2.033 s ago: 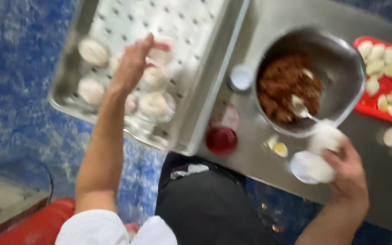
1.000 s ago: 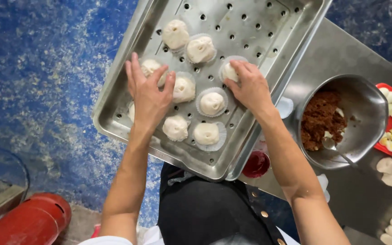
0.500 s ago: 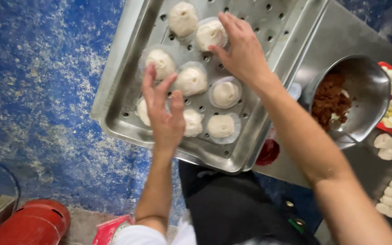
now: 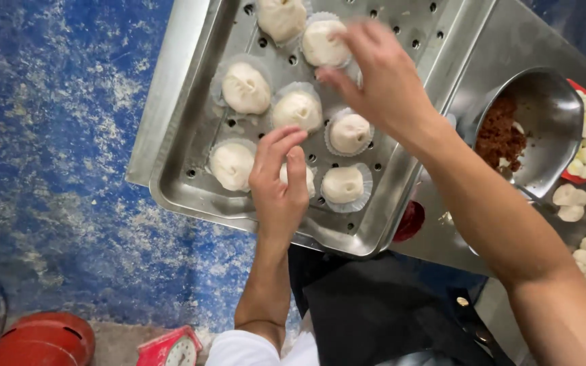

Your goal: Fill and fold dough to prepare siopao or steamed buns.

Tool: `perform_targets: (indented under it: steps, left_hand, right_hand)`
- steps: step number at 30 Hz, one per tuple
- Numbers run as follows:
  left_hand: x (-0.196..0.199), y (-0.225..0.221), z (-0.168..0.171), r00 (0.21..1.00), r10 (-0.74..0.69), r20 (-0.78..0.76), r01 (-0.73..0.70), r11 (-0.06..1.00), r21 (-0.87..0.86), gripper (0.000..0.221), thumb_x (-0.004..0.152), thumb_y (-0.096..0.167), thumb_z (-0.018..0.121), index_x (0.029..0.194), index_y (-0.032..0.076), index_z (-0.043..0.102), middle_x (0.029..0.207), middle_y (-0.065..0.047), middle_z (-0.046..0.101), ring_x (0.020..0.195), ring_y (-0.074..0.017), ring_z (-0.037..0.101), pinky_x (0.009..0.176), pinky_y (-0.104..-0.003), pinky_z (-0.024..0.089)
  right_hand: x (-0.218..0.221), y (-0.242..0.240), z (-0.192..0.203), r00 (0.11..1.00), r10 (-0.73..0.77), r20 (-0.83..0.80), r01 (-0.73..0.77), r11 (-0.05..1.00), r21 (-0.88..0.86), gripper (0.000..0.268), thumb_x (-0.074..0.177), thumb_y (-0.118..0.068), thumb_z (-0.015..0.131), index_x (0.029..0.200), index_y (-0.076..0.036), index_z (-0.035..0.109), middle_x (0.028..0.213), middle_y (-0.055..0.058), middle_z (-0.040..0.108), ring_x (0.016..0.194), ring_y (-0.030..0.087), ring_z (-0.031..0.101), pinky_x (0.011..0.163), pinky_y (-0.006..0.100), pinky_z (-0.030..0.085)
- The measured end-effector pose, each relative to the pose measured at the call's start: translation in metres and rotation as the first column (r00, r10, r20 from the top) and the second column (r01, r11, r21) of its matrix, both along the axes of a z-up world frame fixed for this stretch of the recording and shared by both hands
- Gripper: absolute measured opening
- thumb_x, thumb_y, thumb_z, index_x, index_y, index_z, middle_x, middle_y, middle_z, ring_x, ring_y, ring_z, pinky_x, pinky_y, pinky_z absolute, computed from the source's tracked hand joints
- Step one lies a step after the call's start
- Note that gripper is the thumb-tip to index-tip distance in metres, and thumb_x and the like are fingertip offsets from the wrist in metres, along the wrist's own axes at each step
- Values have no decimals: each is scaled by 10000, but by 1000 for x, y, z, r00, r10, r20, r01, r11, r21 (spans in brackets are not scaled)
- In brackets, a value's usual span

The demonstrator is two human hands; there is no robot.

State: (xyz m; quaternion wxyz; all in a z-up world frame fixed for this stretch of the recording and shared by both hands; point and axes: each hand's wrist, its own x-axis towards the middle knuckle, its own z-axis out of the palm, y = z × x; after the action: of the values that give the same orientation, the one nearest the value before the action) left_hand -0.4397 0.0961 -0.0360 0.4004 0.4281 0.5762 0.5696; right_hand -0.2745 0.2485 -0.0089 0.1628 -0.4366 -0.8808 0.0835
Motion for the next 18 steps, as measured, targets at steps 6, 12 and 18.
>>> perform_targets:
  steps: [6,12,18]
  left_hand:
    - [36,-6,24,965,-199,173,165,968,191,164,1049,103,556,1133,24,672,1116,-114,715,1032,-245,698,938,-349,570]
    - [103,-37,71,788,-574,223,431,773,466,147,993,65,625,1131,67,677,972,-83,709,892,-251,725,851,-340,590]
    - [121,-92,115,254,-821,511,751,500,430,275,1049,110,620,1320,63,599,977,-35,701,856,-144,693,810,-260,545]
  right_hand:
    - [43,-66,-12,975,141,170,-81,945,-318,598,764,-237,807,1309,-62,636,1296,169,633,1169,344,623,976,454,504]
    - [59,-91,-15,983,-129,133,176,874,-453,509,867,-216,812,1320,-89,617,1271,162,617,1179,384,599,987,487,515]
    - [33,-83,-1,964,-162,211,209,952,-223,650,792,-328,850,1358,-100,624,1314,230,581,1205,416,562,894,554,468]
